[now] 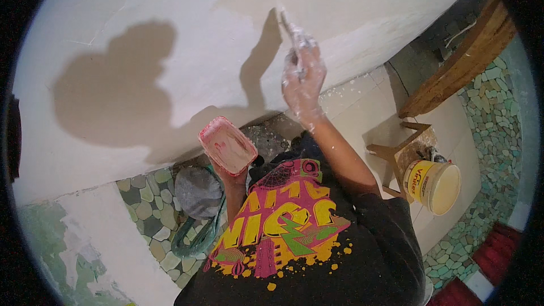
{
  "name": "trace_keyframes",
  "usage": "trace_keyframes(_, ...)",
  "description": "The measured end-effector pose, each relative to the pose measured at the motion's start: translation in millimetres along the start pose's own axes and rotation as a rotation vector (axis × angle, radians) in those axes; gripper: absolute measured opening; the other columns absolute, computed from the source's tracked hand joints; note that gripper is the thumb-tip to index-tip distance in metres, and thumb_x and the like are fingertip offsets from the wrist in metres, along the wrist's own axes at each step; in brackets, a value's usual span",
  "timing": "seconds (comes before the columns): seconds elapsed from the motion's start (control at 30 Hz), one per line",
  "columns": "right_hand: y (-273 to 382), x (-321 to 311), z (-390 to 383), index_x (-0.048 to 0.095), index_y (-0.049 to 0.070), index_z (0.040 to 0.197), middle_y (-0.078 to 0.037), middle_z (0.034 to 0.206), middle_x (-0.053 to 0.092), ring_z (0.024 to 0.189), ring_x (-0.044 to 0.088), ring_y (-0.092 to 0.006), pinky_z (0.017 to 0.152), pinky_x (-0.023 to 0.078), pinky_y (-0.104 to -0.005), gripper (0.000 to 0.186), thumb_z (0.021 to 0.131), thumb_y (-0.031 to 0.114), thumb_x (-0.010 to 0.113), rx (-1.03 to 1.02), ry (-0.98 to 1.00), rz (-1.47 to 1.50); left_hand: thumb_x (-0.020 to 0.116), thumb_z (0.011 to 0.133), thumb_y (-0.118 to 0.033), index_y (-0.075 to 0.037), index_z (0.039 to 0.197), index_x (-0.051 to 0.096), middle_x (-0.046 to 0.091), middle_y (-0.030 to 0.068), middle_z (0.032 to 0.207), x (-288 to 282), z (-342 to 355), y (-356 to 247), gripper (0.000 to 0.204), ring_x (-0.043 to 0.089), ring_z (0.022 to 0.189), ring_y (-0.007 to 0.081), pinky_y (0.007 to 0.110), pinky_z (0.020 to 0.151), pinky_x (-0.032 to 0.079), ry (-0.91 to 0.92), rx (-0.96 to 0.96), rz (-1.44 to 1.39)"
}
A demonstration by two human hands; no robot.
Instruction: Applying plaster or wall filler to repair small holes or imperfections in a wall using a putty knife/spatula.
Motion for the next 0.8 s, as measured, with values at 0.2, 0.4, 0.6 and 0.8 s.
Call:
trace_keyframes(0.2,-30,18,9,0.063,-0.005,0.129,-0.013,0.124,0.058,0.1,0.062,-0.0191,0.081,0.053,-0.0248,0.042,0.088,-0.006,0.053,0.072,-0.164,-0.035,0.05,0.097,-0.063,-0.014,0.146,0.045,0.057,0.013,0.137,5,-5,-3,0.07,0.058,0.12,0.0391,0.06,0.1,0.05,0.018,-0.08,-0.028)
trace_keyframes(0.4,11,72,-49,0.061,0.0,0.132,-0.014,0.126,0.062,0.112,0.062,-0.0217,0.095,0.052,-0.0334,0.042,0.092,-0.002,0.052,0.069,0.08,0.28,0.048,0.098,-0.061,-0.014,0.146,0.045,0.056,0.013,0.138,9,-1,-5,0.067,0.058,0.121,0.0393,0.06,0.099,0.051,0.014,-0.058,0.025)
trace_keyframes(0.6,8,60,-52,0.067,0.009,0.128,-0.016,0.119,0.065,0.109,0.066,-0.0268,0.081,0.059,-0.0375,0.044,0.088,-0.006,0.06,-0.096,0.103,0.142,0.047,0.101,-0.057,-0.016,0.146,0.046,0.055,0.0085,0.142,13,-4,-4,0.062,0.056,0.127,0.0326,0.053,0.106,0.048,0.059,-0.045,0.065)
trace_keyframes(0.8,-54,-7,3,0.064,-0.003,0.129,-0.015,0.118,0.067,0.112,0.064,-0.0251,0.088,0.055,-0.033,0.034,0.097,0.001,0.052,0.013,-0.141,0.003,0.05,0.098,-0.059,-0.016,0.145,0.046,0.057,0.0092,0.138,7,-16,-7,0.063,0.058,0.123,0.0341,0.059,0.099,0.051,0.037,-0.005,-0.005)
Point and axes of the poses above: each hand's wrist, its own z-axis towards the middle knuckle, its own x-axis out of the palm, y = z × x, the point moved 1 cm from there along z, towards the middle knuckle
